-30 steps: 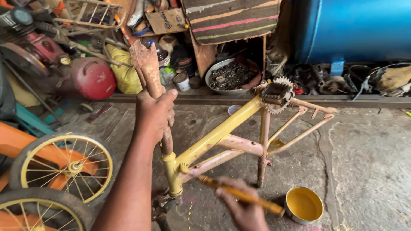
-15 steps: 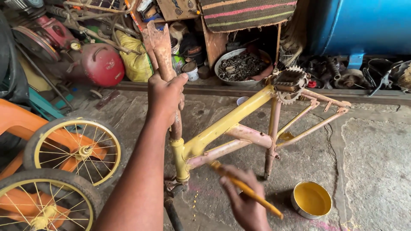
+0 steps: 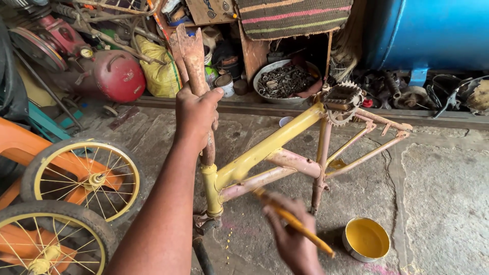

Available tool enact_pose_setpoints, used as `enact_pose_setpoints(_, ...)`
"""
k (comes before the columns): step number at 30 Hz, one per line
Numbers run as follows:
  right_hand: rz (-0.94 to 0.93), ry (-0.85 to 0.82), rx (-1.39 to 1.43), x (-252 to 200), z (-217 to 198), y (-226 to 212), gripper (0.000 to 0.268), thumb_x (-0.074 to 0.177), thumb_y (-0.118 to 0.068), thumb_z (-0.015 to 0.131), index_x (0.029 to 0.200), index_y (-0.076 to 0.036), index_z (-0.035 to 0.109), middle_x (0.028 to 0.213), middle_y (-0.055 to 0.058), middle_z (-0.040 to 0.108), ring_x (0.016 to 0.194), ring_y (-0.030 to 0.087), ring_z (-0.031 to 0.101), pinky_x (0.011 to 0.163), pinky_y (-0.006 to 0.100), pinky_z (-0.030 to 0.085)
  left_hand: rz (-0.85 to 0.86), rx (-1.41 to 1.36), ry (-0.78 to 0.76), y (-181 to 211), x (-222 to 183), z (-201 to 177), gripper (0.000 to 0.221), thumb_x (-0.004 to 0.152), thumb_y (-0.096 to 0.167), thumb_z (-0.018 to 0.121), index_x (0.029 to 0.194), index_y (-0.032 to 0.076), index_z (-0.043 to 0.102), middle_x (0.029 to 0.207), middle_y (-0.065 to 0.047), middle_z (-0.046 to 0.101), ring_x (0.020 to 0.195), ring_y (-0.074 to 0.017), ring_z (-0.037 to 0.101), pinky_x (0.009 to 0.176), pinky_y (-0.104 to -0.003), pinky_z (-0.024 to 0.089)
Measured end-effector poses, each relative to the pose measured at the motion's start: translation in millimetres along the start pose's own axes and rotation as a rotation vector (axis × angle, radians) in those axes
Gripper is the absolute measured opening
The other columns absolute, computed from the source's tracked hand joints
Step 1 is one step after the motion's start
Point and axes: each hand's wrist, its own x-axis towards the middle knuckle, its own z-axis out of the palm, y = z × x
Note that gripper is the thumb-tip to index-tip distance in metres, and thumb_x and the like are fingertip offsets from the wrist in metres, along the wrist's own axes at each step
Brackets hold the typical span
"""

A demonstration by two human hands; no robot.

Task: The person applies yellow paint to a bicycle frame with a brush, dipping the tool into a container of yellow paint and coating various parts of the frame's tubing.

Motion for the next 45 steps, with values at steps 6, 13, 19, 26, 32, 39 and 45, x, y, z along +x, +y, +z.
enact_pose_setpoints(6,0.779,-0.032,0.329,38.1,-24.6,10.4,0.035,0.098,-0.021,0.078,0.129,-0.005,0.074,0.102,0.031,0.069,0.070,0.045,0.053,0.057,0.044,0.044,-0.022,0.034,0.028,5.3,-9.5,-2.4,0.023,0.087,0.009,0.072,0.103,0.002,0.056,0.063,-0.002,0.056,0.040,-0.0107,0.048,0.034,-0.029,0.038)
enact_pose_setpoints(13,0.073,-0.091,-0.538,83.8,-48.1,-34.6,0.022,0.097,-0.026,0.071,0.117,-0.018,0.077,0.084,0.010,0.075,0.070,0.024,0.071,0.062,0.041,0.057,-0.034,0.169,0.066,10.6,-23.4,-10.4,0.028,0.085,0.013,0.072,0.109,0.003,0.062,0.067,-0.006,0.062,0.047,-0.0150,0.057,0.040,-0.031,0.047)
enact_pose_setpoints(19,-0.034,-0.241,-0.046,51.2,-2.0,-90.2,0.018,0.088,-0.021,0.077,0.103,-0.011,0.078,0.084,0.009,0.081,0.074,0.019,0.080,0.067,0.035,0.064,0.162,0.249,0.079,-1.3,-31.6,-20.9,0.036,0.084,0.018,0.075,0.111,-0.004,0.067,0.083,-0.015,0.074,0.072,-0.0258,0.072,0.069,-0.038,0.057)
enact_pose_setpoints(26,0.261,0.077,-0.147,106.4,-75.5,-45.9,0.027,0.089,-0.025,0.075,0.113,-0.013,0.078,0.099,0.009,0.080,0.083,0.018,0.077,0.074,0.032,0.062,0.395,0.214,0.083,-6.2,-47.8,-31.9,0.046,0.084,0.015,0.076,0.122,-0.006,0.062,0.094,-0.013,0.075,0.085,-0.0238,0.073,0.078,-0.037,0.056)
enact_pose_setpoints(32,0.079,0.287,-0.574,110.2,-95.2,-33.0,0.022,0.094,-0.021,0.076,0.115,-0.019,0.081,0.081,0.004,0.081,0.069,0.026,0.062,0.062,0.039,0.053,-0.032,0.195,0.074,18.6,-62.7,-27.9,0.037,0.083,0.016,0.073,0.114,-0.002,0.063,0.073,-0.012,0.067,0.059,-0.0245,0.065,0.057,-0.039,0.053)
enact_pose_setpoints(39,-0.339,0.195,-0.268,18.9,-33.5,-39.6,0.005,0.093,-0.014,0.070,0.095,-0.011,0.074,0.089,0.005,0.076,0.078,0.023,0.072,0.070,0.038,0.057,0.147,0.226,0.067,11.6,-56.6,-28.6,0.033,0.084,0.014,0.074,0.110,-0.003,0.065,0.076,-0.009,0.071,0.063,-0.0181,0.068,0.060,-0.035,0.056)
enact_pose_setpoints(45,-0.086,-0.085,0.129,-24.3,-0.4,-41.4,0.022,0.089,-0.019,0.077,0.108,-0.010,0.077,0.097,0.006,0.082,0.083,0.018,0.075,0.086,0.044,0.051,0.070,0.190,0.065,11.2,-44.1,-22.1,0.031,0.083,0.014,0.073,0.109,0.000,0.064,0.073,-0.006,0.068,0.055,-0.0161,0.064,0.050,-0.032,0.053)
